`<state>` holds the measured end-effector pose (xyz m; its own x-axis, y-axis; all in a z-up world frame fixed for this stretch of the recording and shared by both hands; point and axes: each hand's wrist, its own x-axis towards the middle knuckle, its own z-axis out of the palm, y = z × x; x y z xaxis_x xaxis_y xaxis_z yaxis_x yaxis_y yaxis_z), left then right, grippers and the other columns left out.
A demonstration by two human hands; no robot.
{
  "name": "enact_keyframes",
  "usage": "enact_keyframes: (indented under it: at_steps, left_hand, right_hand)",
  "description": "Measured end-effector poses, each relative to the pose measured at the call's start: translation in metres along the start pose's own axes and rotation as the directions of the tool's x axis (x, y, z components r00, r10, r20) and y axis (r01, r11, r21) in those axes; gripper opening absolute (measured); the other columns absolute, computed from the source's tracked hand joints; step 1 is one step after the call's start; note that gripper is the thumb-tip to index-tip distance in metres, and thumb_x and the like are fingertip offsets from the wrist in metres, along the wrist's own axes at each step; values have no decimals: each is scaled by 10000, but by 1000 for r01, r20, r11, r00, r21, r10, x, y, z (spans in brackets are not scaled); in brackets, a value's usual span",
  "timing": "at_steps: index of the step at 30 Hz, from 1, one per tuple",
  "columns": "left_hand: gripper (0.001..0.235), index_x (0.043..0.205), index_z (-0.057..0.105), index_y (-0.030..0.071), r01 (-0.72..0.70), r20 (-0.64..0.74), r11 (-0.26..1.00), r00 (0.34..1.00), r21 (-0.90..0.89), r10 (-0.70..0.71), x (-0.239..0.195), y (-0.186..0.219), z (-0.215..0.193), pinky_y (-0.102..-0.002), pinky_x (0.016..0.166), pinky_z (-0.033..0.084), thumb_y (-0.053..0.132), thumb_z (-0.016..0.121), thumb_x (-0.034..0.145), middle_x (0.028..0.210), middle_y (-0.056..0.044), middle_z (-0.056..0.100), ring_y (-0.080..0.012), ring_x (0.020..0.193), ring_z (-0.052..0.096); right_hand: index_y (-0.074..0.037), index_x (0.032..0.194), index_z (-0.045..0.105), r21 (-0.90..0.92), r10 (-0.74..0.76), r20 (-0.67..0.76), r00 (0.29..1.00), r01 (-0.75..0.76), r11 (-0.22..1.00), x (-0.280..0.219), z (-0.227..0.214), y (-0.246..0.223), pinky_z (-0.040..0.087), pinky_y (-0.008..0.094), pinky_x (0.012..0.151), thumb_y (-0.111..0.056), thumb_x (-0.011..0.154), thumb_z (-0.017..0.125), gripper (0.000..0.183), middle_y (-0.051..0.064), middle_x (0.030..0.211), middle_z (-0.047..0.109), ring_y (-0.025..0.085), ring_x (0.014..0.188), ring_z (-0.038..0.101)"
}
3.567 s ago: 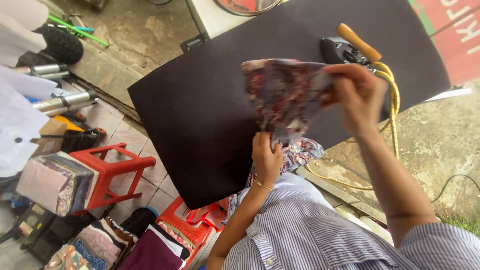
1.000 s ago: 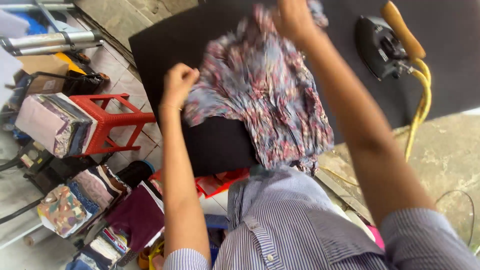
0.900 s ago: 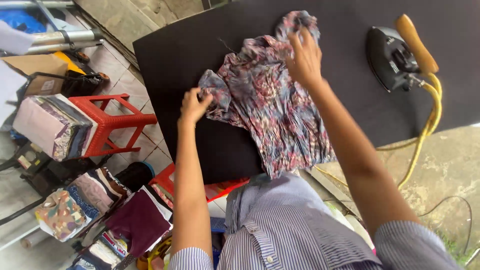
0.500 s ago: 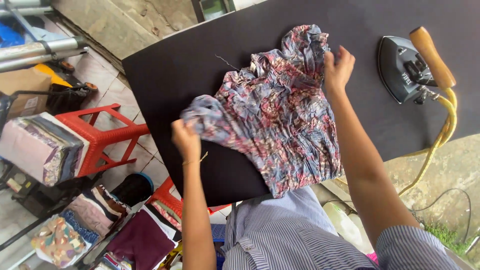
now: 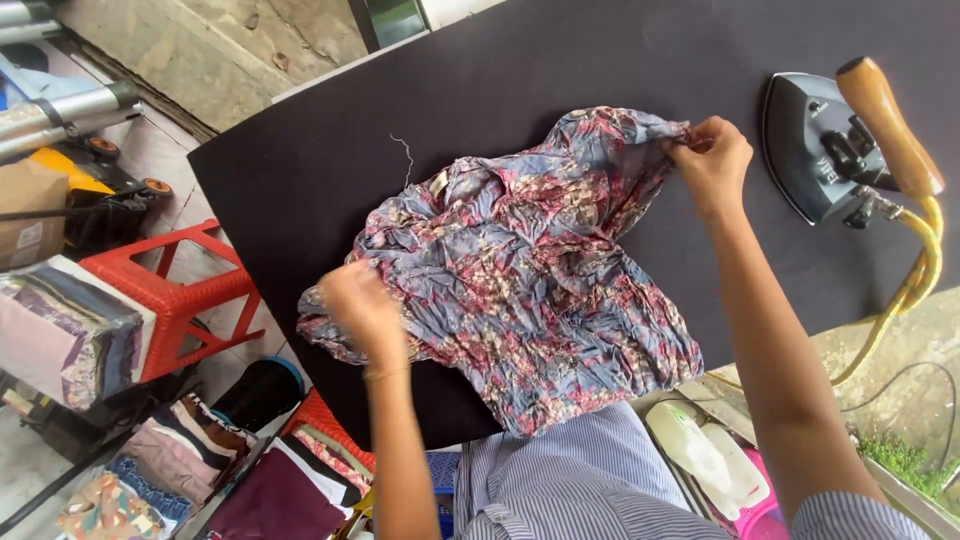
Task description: The person irons a floral-patterned dress on a black ironing board. They smooth the fabric with their hands, use a steam iron to press the garment, and repeatedly reposition the dress to iron different sections.
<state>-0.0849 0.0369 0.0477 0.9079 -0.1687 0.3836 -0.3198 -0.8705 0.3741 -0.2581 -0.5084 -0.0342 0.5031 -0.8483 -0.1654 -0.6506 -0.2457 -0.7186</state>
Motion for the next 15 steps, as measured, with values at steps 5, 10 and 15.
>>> enact_keyframes:
  at_steps: [5,10,15]
  left_hand:
    - [278,1166,724,76,54,264,934,964,-352,44,4,158,98,-460,1038,487,347,701,1113,1114,-119,705,-291,1098,663]
    - [369,1241,693,121,-78,328,990,938,-115,112,6,186,92,-511,998,536,385,794,1003,1246,-88,658,-291,1104,678]
    - [205,1267,699,106,-98,149,978,981,-186,126,-17,124,55,-384,1123,443,132,735,1067,1269,-73,704,-249,1228,629]
  right_hand:
    - [-83,892,737,523,15,86,996,-58,850,-3,-6,-28,441,182,620,-72,1020,904,211,-40,699,583,19,696,574]
    - [-97,888,659,791,124,349,929,-363,493,-27,-27,-75,599,279,612,-42,1034,863,257,45,786,698,151,693,729]
    - [-109,1327,557,121,-489,-302,818,542,831,-105,-15,-145,465,395,798,-197,1161,752,271,130,1358,491,262,1131,559]
